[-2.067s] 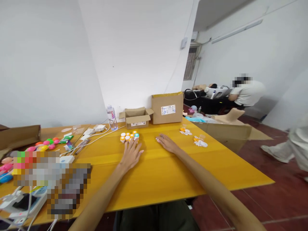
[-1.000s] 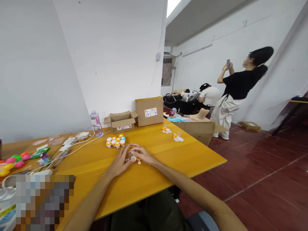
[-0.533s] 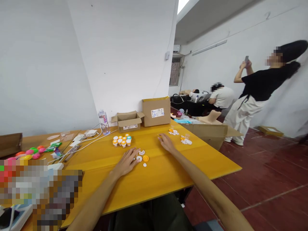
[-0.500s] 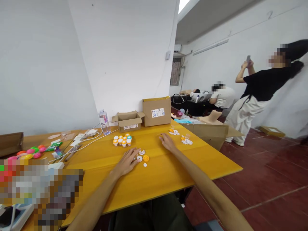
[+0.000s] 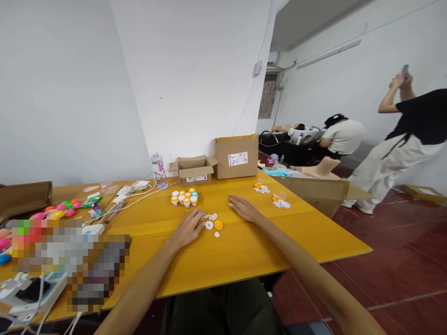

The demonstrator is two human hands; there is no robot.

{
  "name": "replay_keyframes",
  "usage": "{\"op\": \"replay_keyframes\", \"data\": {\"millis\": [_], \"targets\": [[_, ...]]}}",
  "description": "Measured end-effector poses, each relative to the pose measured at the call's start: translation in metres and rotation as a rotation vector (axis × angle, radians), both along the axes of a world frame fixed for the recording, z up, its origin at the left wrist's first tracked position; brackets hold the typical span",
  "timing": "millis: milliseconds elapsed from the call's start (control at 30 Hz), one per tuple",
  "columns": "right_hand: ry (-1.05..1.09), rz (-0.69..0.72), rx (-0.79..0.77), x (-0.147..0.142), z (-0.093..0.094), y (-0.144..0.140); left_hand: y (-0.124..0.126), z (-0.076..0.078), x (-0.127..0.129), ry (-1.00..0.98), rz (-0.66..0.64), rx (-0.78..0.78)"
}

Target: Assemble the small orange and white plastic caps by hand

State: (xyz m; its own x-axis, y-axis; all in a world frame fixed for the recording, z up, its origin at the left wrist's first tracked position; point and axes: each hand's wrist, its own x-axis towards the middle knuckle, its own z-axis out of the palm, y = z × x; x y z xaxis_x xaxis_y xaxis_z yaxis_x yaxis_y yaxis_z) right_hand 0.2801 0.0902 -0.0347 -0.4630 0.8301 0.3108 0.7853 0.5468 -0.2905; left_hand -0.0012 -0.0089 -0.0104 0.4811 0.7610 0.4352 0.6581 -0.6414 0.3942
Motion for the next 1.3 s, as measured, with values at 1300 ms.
{"op": "replay_keyframes", "data": {"millis": [1300], "targets": [[0.271,0.221,0.076,-0.047,0.016,-0.085,0.005,0.006,-0.019,0.131,0.105,0.055]]}}
